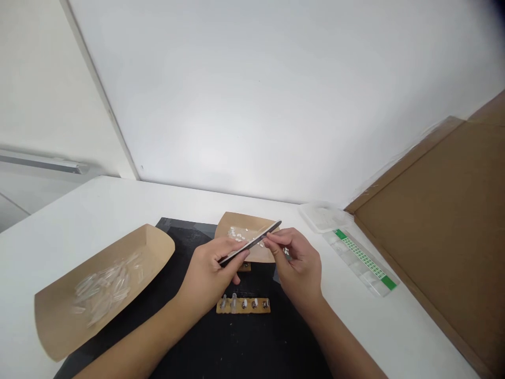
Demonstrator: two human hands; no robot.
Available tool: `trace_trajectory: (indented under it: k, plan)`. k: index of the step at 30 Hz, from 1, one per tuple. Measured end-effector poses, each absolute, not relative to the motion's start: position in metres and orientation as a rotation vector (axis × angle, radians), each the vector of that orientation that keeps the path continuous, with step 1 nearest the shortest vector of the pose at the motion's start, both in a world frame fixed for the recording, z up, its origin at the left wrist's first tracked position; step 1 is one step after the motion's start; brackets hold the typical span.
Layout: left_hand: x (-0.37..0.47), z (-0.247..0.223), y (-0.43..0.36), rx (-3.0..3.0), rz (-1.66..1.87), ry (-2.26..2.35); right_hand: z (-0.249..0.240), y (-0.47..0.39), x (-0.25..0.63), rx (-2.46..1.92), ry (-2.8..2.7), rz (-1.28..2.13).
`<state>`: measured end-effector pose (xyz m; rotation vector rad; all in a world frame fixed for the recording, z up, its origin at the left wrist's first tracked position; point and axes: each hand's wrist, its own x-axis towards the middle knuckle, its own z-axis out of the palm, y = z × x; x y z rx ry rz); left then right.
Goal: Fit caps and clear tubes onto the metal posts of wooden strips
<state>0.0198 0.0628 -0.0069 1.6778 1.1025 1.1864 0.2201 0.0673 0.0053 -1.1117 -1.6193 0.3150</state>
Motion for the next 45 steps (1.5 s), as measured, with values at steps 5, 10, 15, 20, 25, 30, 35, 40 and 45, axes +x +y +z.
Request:
trace_trajectory:
  k: [5, 10, 15, 20, 25, 30, 35, 40, 45]
  plan:
    - [0.022, -0.005, 0.062, 1.532, 1.097, 1.099, 0.008, 0.067, 0.215, -1.106, -1.717, 0.057]
    - [0.023, -0.009, 0.061, 1.673, 1.146, 1.151, 0.007, 0.067, 0.216, -1.203, -1.802, 0.041]
    - [0.021, -0.012, 0.06, 1.839, 1.195, 1.157, 0.005, 0.065, 0.216, -1.232, -1.863, 0.07]
    - [0.021, -0.01, 0.061, 1.923, 1.226, 1.167, 0.001, 0.065, 0.214, -1.183, -1.957, -0.009]
    - [0.022, -0.011, 0.061, 1.929, 1.295, 1.148, 0.0, 0.072, 0.215, -1.183, -1.919, 0.002]
    - [0.021, -0.011, 0.062, 1.935, 1.331, 1.143, 0.001, 0.077, 0.213, -1.084, -1.993, 0.143]
    - [0.021, -0.009, 0.064, 1.944, 1.382, 1.141, -0.001, 0.079, 0.212, -1.082, -1.974, 0.145]
    - [0.021, -0.008, 0.064, 1.921, 1.384, 1.12, -0.002, 0.078, 0.209, -1.071, -1.981, 0.152]
    - [0.021, -0.01, 0.064, 1.915, 1.373, 1.128, -0.004, 0.079, 0.208, -1.071, -2.015, 0.142]
